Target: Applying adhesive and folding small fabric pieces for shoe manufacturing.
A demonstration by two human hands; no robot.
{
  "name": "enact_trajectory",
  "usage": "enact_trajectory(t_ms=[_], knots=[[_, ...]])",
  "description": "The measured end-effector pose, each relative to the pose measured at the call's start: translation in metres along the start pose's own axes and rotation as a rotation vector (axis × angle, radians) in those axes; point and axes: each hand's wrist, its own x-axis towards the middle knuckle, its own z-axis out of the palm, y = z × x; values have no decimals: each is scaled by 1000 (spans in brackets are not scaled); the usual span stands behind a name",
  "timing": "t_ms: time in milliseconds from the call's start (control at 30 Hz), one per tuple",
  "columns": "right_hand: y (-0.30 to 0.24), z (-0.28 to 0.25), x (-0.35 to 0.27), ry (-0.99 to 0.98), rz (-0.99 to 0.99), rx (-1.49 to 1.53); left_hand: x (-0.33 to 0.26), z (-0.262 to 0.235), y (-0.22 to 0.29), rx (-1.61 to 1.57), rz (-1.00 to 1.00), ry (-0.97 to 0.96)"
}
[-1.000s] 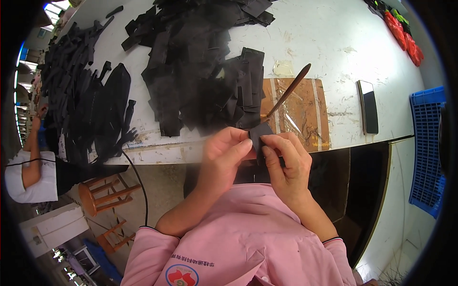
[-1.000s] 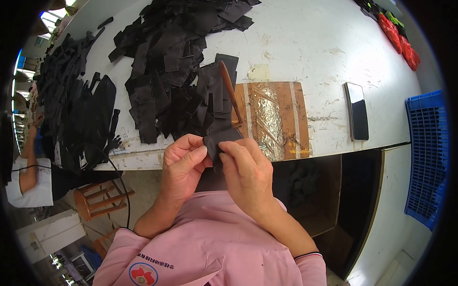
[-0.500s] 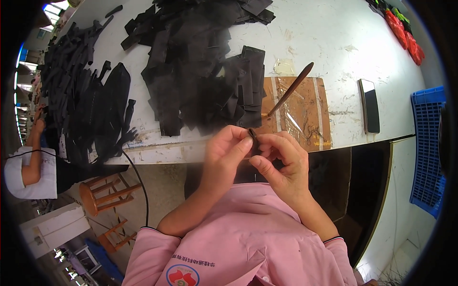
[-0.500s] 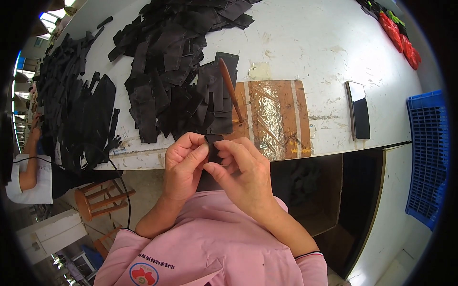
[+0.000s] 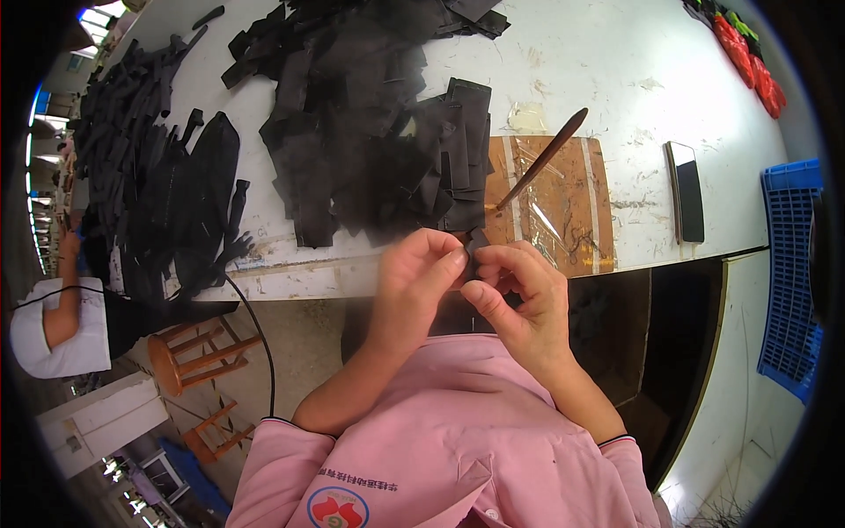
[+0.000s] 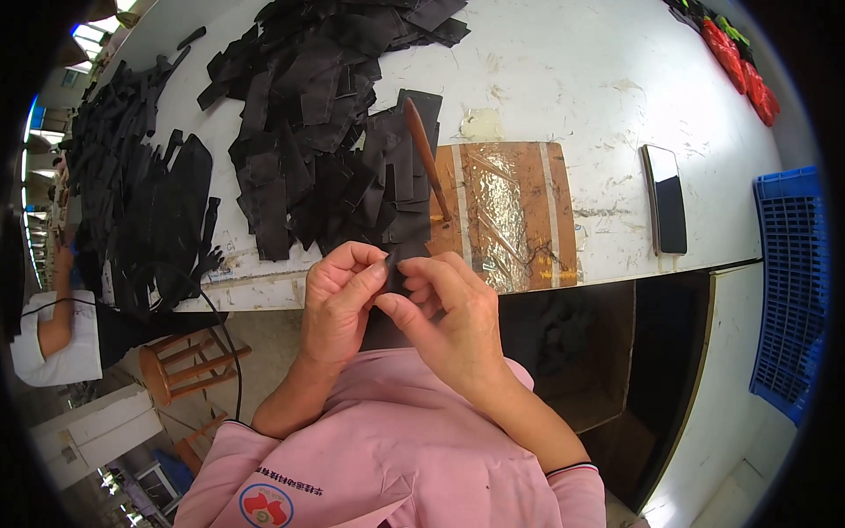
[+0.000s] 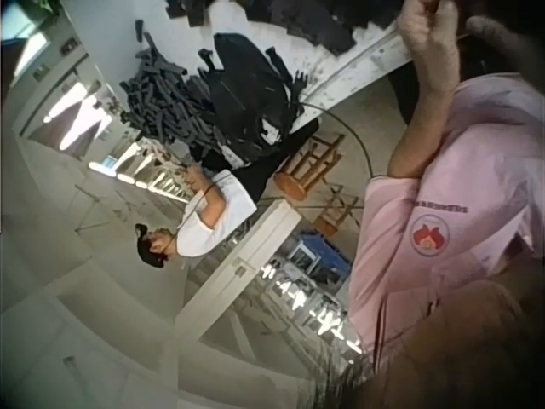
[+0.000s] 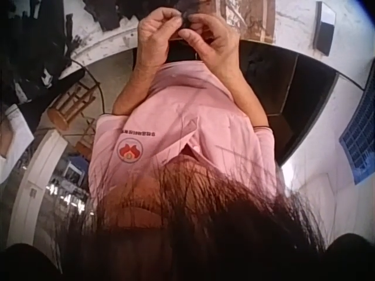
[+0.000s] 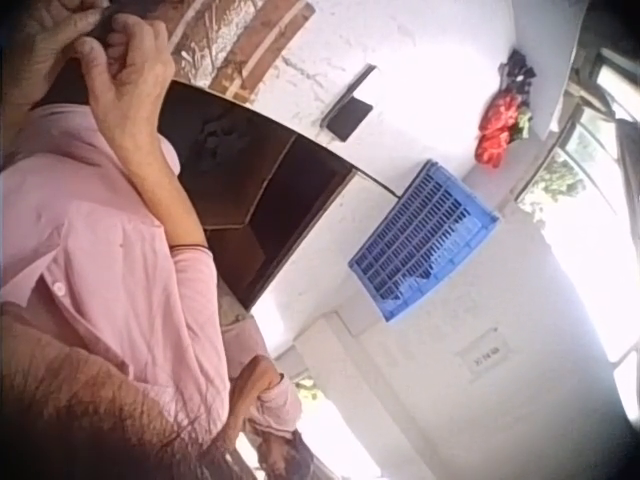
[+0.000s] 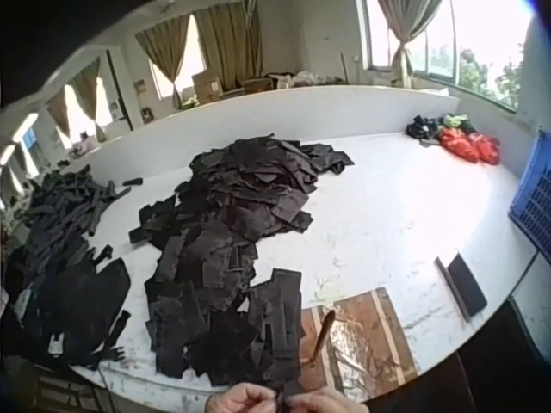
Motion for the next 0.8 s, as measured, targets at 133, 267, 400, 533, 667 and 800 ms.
enact_trajectory(t_ms=[133, 267, 400, 533, 667, 800], knots=[[0, -1, 3, 1, 50, 7, -1, 4, 8, 246, 71, -32], [5, -1, 4, 29, 141, 153, 0, -3, 8, 489, 186, -112], [4, -9, 9, -8, -8, -5, -1, -8, 16, 698, 281, -167], [-4, -5, 9, 83, -271, -298, -4, -1, 12, 455, 169, -78], [-7, -3, 8, 145, -354, -348, -8, 7, 11, 368, 183, -34], [-9, -4, 6, 114, -320, -271, -7, 4, 9, 529, 265, 41]])
